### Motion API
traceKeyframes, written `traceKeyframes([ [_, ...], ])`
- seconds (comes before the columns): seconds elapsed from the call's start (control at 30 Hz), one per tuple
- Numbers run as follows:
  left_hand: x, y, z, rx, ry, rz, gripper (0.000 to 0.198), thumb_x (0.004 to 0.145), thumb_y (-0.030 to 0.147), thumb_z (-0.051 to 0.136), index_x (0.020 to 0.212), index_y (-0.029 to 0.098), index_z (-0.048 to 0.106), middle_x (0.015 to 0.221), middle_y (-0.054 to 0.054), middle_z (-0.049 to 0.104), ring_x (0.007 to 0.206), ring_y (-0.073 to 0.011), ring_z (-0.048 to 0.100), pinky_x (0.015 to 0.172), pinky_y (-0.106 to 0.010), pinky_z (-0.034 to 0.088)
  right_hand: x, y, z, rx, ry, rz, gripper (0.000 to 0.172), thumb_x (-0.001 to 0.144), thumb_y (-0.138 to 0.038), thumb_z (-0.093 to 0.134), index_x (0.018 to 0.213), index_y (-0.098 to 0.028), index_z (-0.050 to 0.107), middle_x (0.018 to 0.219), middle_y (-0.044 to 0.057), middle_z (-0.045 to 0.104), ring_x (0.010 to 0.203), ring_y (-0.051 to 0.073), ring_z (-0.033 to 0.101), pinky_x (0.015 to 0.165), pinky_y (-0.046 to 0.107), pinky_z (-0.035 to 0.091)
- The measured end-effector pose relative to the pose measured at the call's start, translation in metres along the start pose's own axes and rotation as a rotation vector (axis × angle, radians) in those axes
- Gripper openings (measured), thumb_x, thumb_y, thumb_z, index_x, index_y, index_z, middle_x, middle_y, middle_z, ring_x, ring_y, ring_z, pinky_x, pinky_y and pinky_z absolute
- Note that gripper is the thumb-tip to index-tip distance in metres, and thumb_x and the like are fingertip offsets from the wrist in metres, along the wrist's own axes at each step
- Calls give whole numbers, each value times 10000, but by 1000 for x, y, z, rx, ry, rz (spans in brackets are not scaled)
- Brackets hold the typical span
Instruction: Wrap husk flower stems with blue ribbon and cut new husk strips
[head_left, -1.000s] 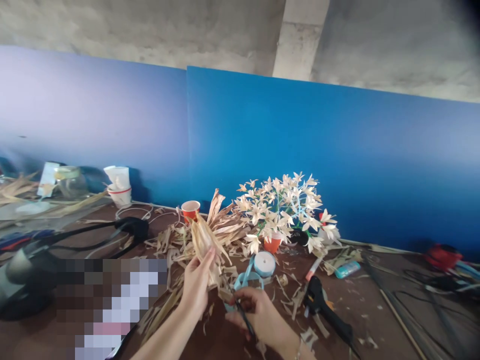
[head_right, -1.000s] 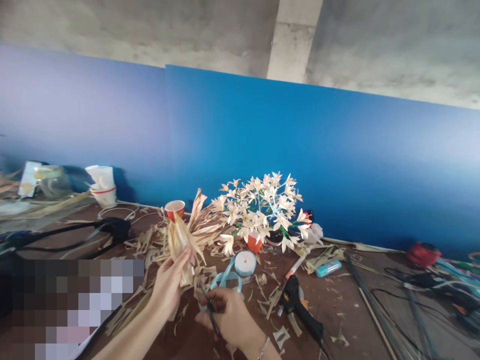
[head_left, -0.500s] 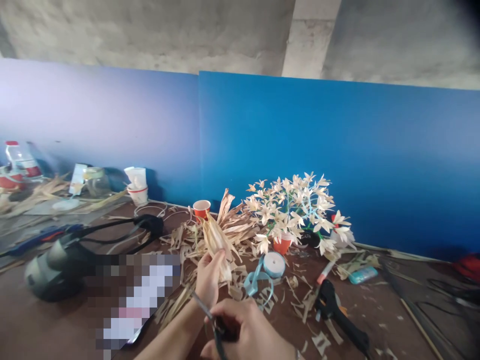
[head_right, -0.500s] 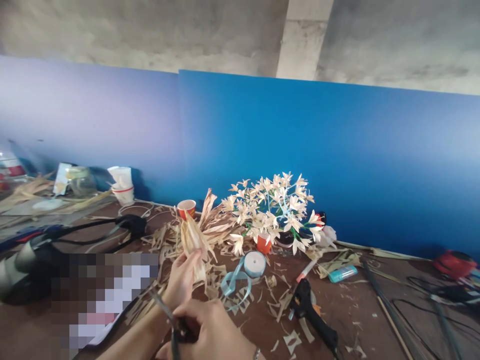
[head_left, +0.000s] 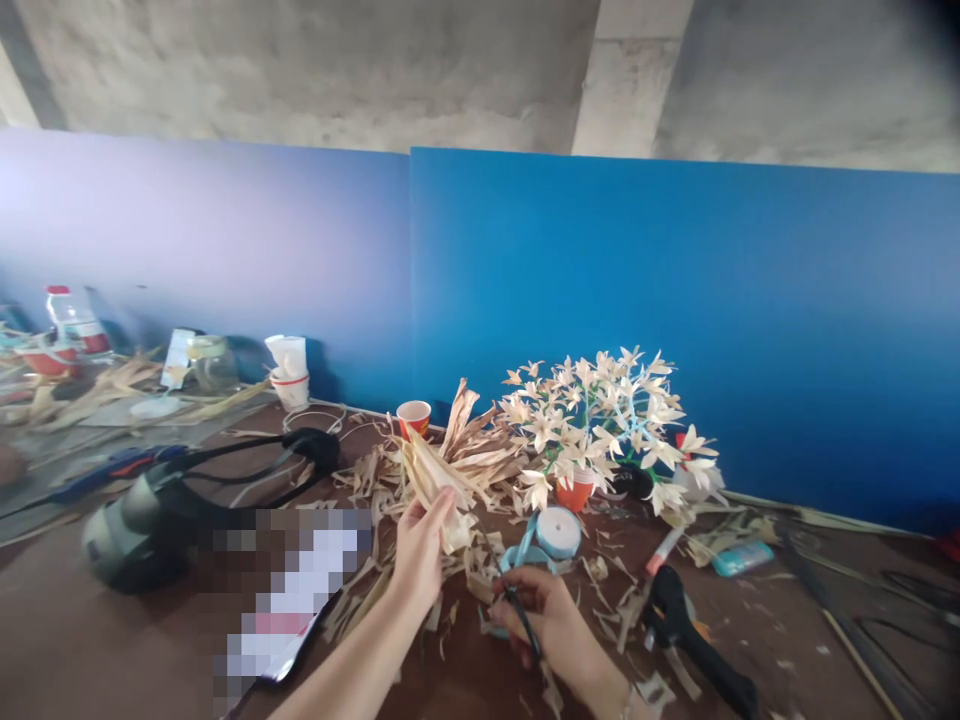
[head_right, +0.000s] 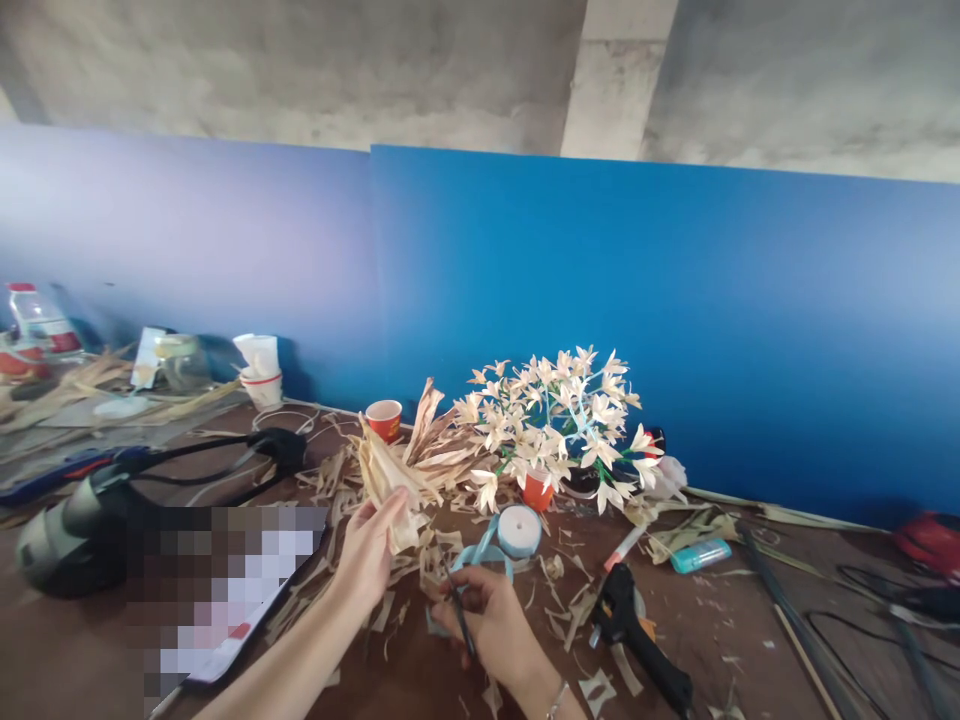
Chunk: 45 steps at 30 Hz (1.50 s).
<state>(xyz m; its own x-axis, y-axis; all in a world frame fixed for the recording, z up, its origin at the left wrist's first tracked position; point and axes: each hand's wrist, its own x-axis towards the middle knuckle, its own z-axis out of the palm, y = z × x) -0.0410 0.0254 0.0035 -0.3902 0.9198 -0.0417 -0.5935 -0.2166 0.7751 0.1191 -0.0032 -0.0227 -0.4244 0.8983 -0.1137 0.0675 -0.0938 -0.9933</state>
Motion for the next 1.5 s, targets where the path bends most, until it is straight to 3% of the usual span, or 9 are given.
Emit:
traceKeyframes([
  [0.4, 0, -1, 3, -76, -10, -225, 256, 539, 218, 739, 728, 131, 590, 593, 5, 645, 500, -120, 588, 493, -217, 434, 2, 6, 0, -42, -9, -5, 405, 587, -422, 708, 829, -125, 575, 503, -56, 483, 358, 34, 364, 321, 153, 337],
  [0.57, -4, -5, 4, -84, -65, -242, 233, 587, 234, 720, 747, 143, 577, 613, 12, 633, 492, -115, 577, 474, -219, 437, 2, 5, 3, -41, -13, -66, 369, 615, -392, 698, 843, -131, 571, 508, -61, 474, 366, 31, 356, 333, 147, 329],
  [1.5, -15, -12, 8, -101, -53, -310, 261, 612, 312, 703, 729, 144, 541, 586, -3, 613, 479, -132, 565, 465, -229, 411, 4, 10, 20, -11, 32, -47, 372, 625, -430, 671, 820, -150, 522, 438, -89, 447, 314, 38, 366, 303, 156, 322],
])
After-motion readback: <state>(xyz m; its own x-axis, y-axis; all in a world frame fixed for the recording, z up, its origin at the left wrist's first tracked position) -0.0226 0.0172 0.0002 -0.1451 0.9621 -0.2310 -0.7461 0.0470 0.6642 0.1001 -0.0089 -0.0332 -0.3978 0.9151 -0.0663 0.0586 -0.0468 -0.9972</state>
